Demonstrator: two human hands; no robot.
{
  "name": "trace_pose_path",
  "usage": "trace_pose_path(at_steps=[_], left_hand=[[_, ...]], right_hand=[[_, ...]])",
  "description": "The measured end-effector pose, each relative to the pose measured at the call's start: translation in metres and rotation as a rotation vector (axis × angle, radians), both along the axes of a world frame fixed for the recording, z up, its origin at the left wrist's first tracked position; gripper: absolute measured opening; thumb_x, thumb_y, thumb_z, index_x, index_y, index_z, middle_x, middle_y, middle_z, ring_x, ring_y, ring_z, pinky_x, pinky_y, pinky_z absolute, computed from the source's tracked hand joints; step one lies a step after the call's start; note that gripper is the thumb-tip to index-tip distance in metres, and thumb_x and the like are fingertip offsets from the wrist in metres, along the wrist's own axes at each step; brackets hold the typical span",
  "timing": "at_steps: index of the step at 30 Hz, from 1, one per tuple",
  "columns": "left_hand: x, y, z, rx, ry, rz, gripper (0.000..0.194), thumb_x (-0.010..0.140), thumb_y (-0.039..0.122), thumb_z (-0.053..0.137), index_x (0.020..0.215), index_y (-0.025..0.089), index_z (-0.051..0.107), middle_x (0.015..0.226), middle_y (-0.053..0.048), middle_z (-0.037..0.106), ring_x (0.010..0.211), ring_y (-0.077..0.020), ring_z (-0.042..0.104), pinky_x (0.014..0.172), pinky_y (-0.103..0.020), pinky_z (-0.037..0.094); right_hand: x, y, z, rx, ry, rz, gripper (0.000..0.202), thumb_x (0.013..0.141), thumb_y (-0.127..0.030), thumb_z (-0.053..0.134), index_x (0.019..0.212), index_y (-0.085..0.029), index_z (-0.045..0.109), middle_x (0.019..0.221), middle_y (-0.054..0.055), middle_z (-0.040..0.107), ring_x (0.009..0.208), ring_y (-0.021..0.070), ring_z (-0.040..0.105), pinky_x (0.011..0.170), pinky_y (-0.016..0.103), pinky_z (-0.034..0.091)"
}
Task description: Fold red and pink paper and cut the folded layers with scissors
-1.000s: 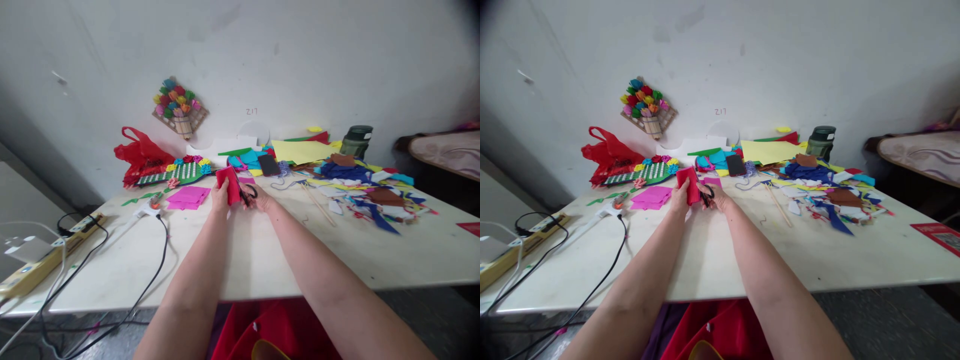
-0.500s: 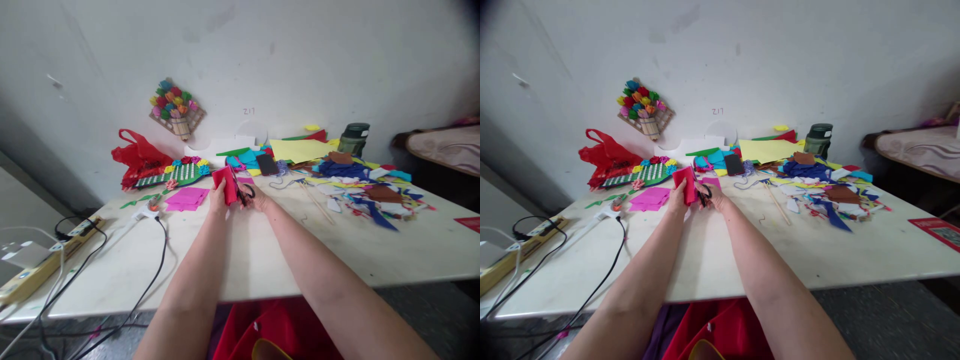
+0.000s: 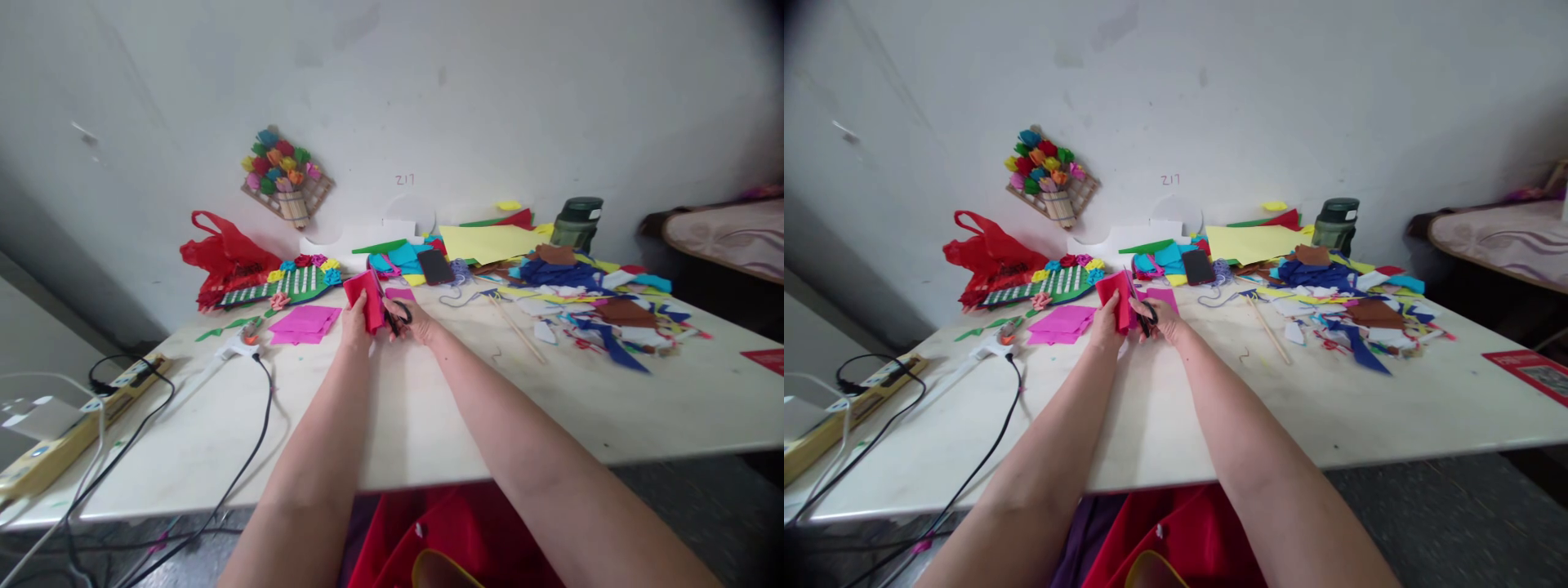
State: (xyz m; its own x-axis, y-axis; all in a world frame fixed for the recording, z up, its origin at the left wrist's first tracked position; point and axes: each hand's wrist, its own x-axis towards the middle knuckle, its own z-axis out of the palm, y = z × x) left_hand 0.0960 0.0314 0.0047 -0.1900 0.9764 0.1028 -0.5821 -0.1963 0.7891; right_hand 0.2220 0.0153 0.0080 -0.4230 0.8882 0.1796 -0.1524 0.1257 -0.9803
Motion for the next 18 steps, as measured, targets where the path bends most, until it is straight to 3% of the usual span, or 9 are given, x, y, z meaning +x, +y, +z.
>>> trace_pose_path(at_steps=[9,18], left_hand=[[0.0025,-0.0008,0.0029,-0.036,-0.038,0.049,0.015,0.072,0.025,0.065,0.076,0.012,0.059,0.061,-0.003,0.063,0.049,-0.0134,0.058,0.049,-0.024,0.045],[0.0013,-0.0008,0.0028,-0.022,-0.059,0.039,0.017,0.071,0.024,0.066,0.08,0.012,0.058,0.064,-0.003,0.064,0.051,-0.0136,0.06,0.051,-0.024,0.046]], right_hand=[[-0.0033,0.0011,-0.0007,0.026,0.006,-0.047,0.04,0.074,-0.058,0.057,0.072,-0.019,0.05,0.05,-0.001,0.059,0.036,0.013,0.056,0.027,0.018,0.028],[-0.0059,-0.0014,0.0019,0.044,-0.008,-0.094,0.04,0.074,-0.057,0.057,0.07,-0.019,0.048,0.048,-0.002,0.058,0.034,0.012,0.054,0.026,0.017,0.026]])
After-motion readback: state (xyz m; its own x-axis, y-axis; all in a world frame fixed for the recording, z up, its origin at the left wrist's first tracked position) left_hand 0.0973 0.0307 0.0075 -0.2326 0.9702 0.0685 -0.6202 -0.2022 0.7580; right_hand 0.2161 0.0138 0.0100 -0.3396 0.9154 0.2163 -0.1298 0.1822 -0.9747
